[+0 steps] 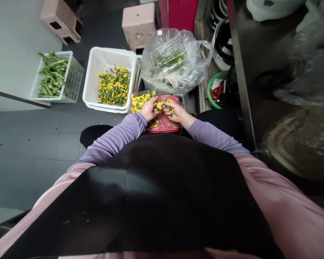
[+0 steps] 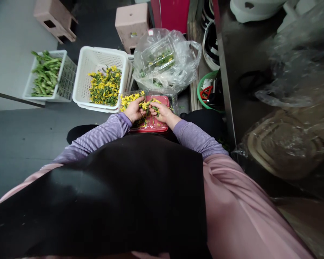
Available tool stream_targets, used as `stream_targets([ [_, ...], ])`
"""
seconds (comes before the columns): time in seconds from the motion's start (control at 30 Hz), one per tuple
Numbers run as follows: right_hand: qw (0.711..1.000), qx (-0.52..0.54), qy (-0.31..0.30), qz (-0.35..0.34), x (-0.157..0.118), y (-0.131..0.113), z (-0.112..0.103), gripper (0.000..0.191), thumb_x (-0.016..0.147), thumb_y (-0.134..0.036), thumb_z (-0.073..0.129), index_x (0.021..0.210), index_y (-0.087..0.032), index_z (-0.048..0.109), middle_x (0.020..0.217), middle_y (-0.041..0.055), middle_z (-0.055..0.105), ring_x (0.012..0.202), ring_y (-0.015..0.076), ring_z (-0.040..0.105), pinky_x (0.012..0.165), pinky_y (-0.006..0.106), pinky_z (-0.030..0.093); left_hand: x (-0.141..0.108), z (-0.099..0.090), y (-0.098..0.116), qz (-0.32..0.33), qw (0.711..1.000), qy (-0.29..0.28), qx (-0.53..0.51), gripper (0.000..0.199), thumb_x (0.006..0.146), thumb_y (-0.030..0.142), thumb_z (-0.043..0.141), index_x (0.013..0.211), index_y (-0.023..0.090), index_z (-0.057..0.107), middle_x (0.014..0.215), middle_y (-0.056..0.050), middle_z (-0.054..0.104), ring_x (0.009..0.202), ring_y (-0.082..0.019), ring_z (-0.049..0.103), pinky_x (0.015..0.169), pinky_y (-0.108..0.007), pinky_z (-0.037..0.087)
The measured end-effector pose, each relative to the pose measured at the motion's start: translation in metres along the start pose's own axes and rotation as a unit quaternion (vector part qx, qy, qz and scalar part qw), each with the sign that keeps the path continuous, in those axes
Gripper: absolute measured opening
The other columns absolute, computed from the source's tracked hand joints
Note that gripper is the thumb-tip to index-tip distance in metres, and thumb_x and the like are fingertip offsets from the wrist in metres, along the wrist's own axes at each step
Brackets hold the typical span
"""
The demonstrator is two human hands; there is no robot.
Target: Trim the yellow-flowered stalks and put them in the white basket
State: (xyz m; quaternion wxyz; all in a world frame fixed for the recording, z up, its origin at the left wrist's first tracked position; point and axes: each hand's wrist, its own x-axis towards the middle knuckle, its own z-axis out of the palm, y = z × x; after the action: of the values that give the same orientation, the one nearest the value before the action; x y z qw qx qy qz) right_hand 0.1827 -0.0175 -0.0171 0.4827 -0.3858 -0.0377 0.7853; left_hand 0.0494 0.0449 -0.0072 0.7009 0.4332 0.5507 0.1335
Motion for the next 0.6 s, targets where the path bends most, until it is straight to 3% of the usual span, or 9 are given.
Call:
stream_targets([
  [0.1,1.000,0.023,0.003,-0.010,0.002,-0.002,-0.001,0.021,0.102,-0.010,0.048,0.083,-0.018,0.051,0.058,-0.0057,0.052,0.043,0.0033,0.036,0.035,0.009,0.024,-0.002,0.010,-0.001,-0.025,0.984,0.066,-0.166,0.019,0.099,0.036,0.062,0.091,0.018,0.059,0.051,0.005,0.054,0.039,-0.006,0.041,0.043,-0.020,0.029],
  [0.23,0.998,-0.006,-0.008,-0.057,0.009,0.000,-0.005,0.019,0.095,-0.013,0.062,0.084,-0.020,0.048,0.061,-0.0076,0.051,0.045,0.0028,0.039,0.038,0.010,0.025,-0.010,0.020,-0.004,-0.032,0.966,0.040,-0.253,0.021,0.097,0.036,0.066,0.095,0.016,0.066,0.056,0.001,0.062,0.041,-0.008,0.051,0.042,-0.020,0.033],
  [0.4,0.991,-0.060,0.000,-0.120,0.011,0.005,-0.004,0.022,0.088,-0.011,0.068,0.086,-0.020,0.048,0.063,-0.0079,0.052,0.047,0.0040,0.042,0.041,0.013,0.028,-0.014,0.021,-0.006,-0.042,0.971,0.014,-0.237,0.033,0.100,0.048,0.061,0.096,0.016,0.069,0.055,-0.001,0.061,0.042,-0.011,0.053,0.041,-0.021,0.034],
  [0.6,0.982,-0.101,0.023,-0.156,0.008,0.006,-0.002,0.016,0.088,-0.009,0.063,0.088,-0.021,0.051,0.061,-0.0079,0.048,0.049,0.0070,0.041,0.043,0.017,0.026,-0.026,0.023,-0.004,-0.059,0.975,0.007,-0.215,0.033,0.097,0.049,0.067,0.089,0.017,0.065,0.055,0.001,0.059,0.034,-0.006,0.040,0.038,-0.019,0.030],
])
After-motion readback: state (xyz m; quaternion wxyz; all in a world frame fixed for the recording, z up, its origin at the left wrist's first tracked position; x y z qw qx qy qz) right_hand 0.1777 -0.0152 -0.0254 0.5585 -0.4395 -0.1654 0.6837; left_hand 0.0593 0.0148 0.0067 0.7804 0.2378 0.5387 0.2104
